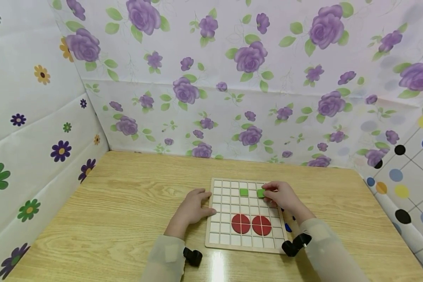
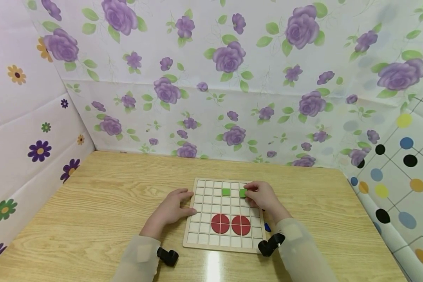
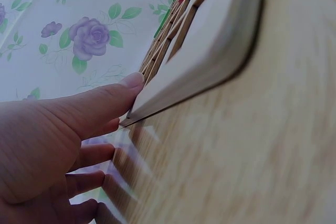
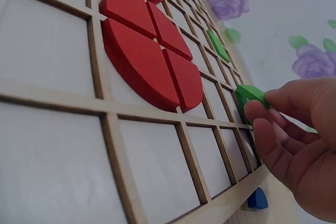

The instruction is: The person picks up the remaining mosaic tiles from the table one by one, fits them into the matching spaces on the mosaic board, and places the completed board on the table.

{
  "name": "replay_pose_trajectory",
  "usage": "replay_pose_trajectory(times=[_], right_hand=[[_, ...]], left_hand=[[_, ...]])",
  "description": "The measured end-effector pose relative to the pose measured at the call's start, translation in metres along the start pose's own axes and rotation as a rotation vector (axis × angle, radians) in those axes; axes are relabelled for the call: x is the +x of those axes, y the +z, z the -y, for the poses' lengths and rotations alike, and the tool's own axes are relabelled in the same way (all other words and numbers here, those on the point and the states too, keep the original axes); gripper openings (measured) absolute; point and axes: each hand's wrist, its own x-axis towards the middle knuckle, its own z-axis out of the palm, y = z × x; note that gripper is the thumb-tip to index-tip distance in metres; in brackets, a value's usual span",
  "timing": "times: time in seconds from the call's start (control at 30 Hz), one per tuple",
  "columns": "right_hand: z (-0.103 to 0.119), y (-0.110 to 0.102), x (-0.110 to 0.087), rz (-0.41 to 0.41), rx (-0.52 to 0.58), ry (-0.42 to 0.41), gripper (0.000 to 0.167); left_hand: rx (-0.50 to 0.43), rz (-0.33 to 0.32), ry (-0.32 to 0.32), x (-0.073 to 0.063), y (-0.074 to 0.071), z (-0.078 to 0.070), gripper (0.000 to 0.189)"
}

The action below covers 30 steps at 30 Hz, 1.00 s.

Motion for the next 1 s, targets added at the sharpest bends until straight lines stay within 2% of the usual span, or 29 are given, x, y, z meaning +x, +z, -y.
replay_pose_trajectory(times=[0.27,0.4,0.67,0.83,1.0], right_hand=[[0.001,0.001,0.001,-0.012,-0.012,0.048,0.031],[0.001,0.0,0.001,-0.01,-0.035,0.043,0.032],[-0.002,-0.006,0.001,0.004,-0.252,-0.088,0.033],[-0.006,-0.008,0.003,0.008,-0.344,-0.176,0.032],[-0.01,-0.009,0.005,-0.003,-0.406,-0.204,0.034]], left_hand=[[0.001,0.002,0.003,-0.001,-0.001,-0.001,0.062],[0.002,0.0,0.002,-0.001,0.0,-0.001,0.062],[0.005,-0.003,0.001,0.0,0.0,0.0,0.062],[0.004,-0.003,0.001,0.0,0.0,0.0,0.062],[0.002,-0.002,0.003,0.001,0.001,0.001,0.063]])
